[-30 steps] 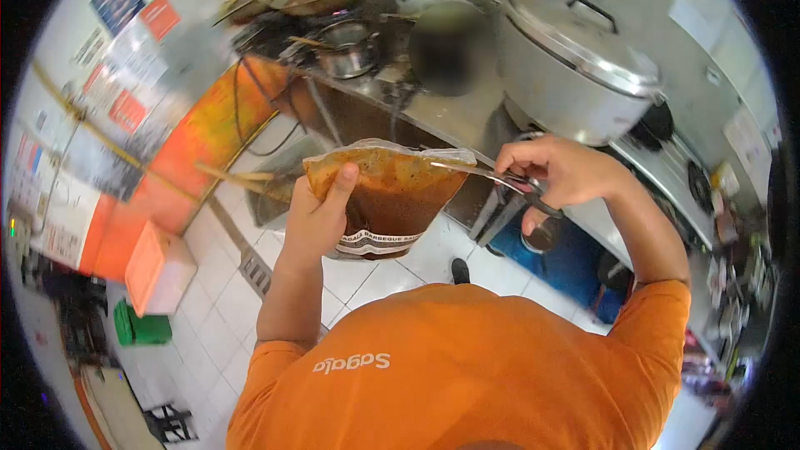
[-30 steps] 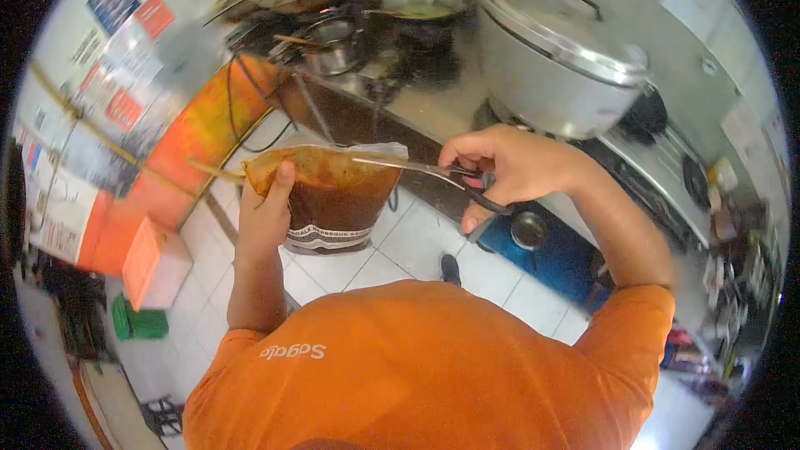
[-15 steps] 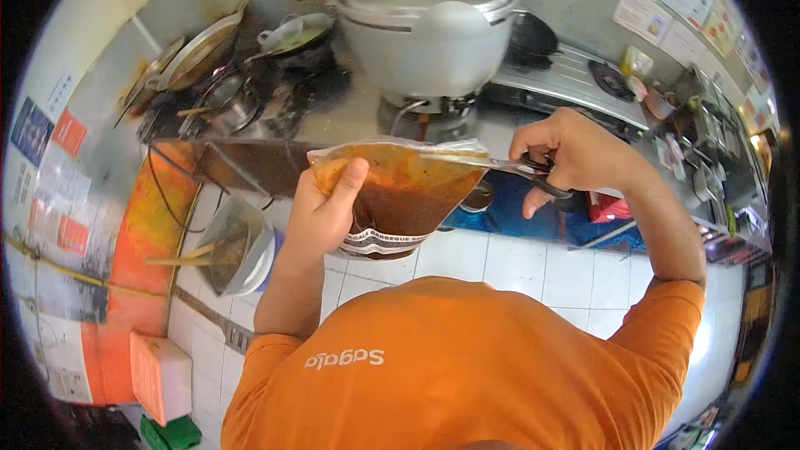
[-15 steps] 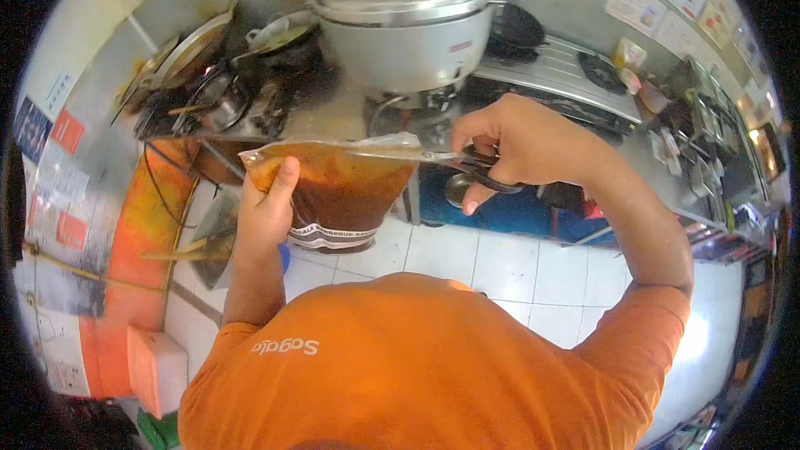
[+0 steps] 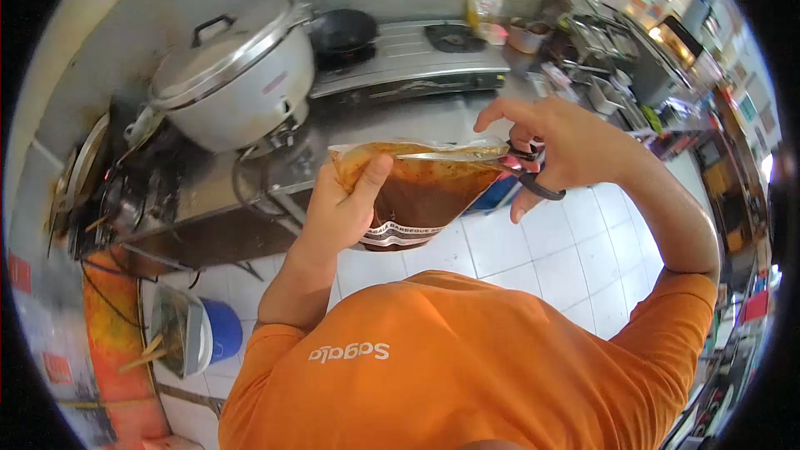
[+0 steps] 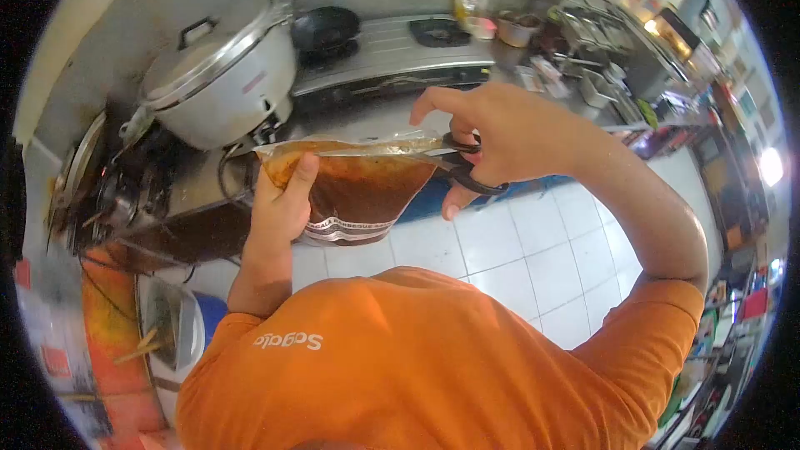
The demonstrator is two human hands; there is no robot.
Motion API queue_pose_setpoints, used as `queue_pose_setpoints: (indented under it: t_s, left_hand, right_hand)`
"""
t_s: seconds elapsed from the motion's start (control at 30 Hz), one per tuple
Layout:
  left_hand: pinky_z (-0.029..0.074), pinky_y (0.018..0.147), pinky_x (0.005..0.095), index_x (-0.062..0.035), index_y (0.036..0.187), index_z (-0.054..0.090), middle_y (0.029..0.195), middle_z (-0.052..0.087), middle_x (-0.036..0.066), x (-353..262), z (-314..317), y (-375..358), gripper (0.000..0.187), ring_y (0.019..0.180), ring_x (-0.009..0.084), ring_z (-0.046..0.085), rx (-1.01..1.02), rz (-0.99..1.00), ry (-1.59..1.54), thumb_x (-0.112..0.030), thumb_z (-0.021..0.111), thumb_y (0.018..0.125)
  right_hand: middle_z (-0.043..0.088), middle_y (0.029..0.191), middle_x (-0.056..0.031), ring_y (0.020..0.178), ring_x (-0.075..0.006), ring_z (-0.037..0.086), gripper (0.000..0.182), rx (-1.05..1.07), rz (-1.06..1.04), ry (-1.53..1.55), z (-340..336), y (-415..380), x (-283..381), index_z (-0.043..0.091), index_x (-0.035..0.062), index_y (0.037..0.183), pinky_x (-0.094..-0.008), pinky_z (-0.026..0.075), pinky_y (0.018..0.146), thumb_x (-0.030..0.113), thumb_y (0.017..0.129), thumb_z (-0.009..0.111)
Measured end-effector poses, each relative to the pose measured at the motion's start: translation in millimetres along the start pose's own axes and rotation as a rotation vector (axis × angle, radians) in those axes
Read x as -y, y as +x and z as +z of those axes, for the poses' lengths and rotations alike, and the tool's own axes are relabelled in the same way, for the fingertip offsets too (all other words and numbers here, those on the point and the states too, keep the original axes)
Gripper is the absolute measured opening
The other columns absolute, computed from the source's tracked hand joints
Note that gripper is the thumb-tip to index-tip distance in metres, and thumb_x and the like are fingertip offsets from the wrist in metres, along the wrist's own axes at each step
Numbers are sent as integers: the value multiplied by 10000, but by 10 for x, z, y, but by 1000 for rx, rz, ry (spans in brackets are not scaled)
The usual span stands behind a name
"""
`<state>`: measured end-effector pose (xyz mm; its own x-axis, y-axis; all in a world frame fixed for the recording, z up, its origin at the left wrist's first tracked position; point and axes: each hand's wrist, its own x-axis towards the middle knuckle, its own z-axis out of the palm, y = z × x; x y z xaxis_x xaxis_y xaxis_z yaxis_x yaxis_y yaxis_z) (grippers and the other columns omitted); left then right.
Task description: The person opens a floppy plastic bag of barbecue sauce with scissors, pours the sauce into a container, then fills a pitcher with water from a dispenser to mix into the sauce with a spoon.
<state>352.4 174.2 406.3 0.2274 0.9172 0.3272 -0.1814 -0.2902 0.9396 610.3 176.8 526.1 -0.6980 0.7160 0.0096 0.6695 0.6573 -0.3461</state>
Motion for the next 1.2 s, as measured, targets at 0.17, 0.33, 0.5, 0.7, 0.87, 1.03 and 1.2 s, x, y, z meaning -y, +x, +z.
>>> queue_pose_setpoints:
  t_s: [0.17, 0.33, 0.5, 0.7, 0.87, 1.03, 1.2]
  left_hand:
    - [438, 790, 259, 18, 1031, 572, 963, 618, 47, 70, 671, 361, 283, 870, 118, 557, 196, 8, -167, -230, 580, 894]
    - [440, 808, 260, 28, 1046, 558, 985, 614, 54, 357, 1247, 730, 257, 895, 119, 556, 456, -41, -202, -195, 533, 920]
    - [452, 743, 224, 46, 1033, 589, 935, 627, 46, 624, 1569, 1177, 308, 845, 81, 553, 595, -38, -208, -232, 493, 942]
    - [437, 762, 225, 37, 1060, 591, 948, 622, 39, 851, 1829, 1888, 306, 858, 74, 535, 822, -85, -352, -225, 479, 948]
    - [422, 812, 241, 29, 1110, 575, 985, 613, 39, 1038, 2009, 2529, 307, 906, 80, 522, 897, 69, -190, -213, 489, 943]
    - [407, 850, 251, 11, 1125, 582, 1036, 601, 39, 1366, 2157, 3116, 314, 952, 93, 514, 935, -155, -342, -227, 498, 939]
    - [419, 838, 258, 14, 1097, 593, 994, 619, 44, 1795, 2410, 3506, 331, 938, 98, 535, 1002, -139, -262, -258, 486, 943]
  right_hand:
    - [522, 514, -18, 534, -199, 545, 746, 60, 390, -5, -222, -549, -210, 453, 103, 1107, -326, 349, 508, 355, 531, 854]
    - [522, 502, -10, 528, -208, 530, 792, -86, 410, -71, -292, -897, -446, 456, 123, 1153, -324, 350, 536, 370, 515, 856]
    - [541, 522, -15, 532, -215, 531, 841, -140, 432, -126, -321, -991, -923, 448, 128, 1182, -327, 352, 540, 401, 497, 853]
    - [544, 589, -102, 588, -263, 564, 808, -44, 631, -2, -638, -785, -1269, 415, 128, 1228, -358, 392, 541, 339, 571, 836]
    - [519, 512, -33, 501, -202, 524, 954, -25, 542, 27, -826, -557, -1880, 363, 113, 1285, -309, 334, 538, 357, 509, 859]
    - [520, 515, -35, 501, -207, 507, 946, -28, 631, 87, -963, -374, -2472, 350, 113, 1293, -312, 329, 542, 342, 525, 853]
    - [558, 608, -65, 645, -244, 580, 857, 7, 673, 129, -973, -292, -2982, 385, 147, 1283, -353, 408, 611, 360, 582, 830]
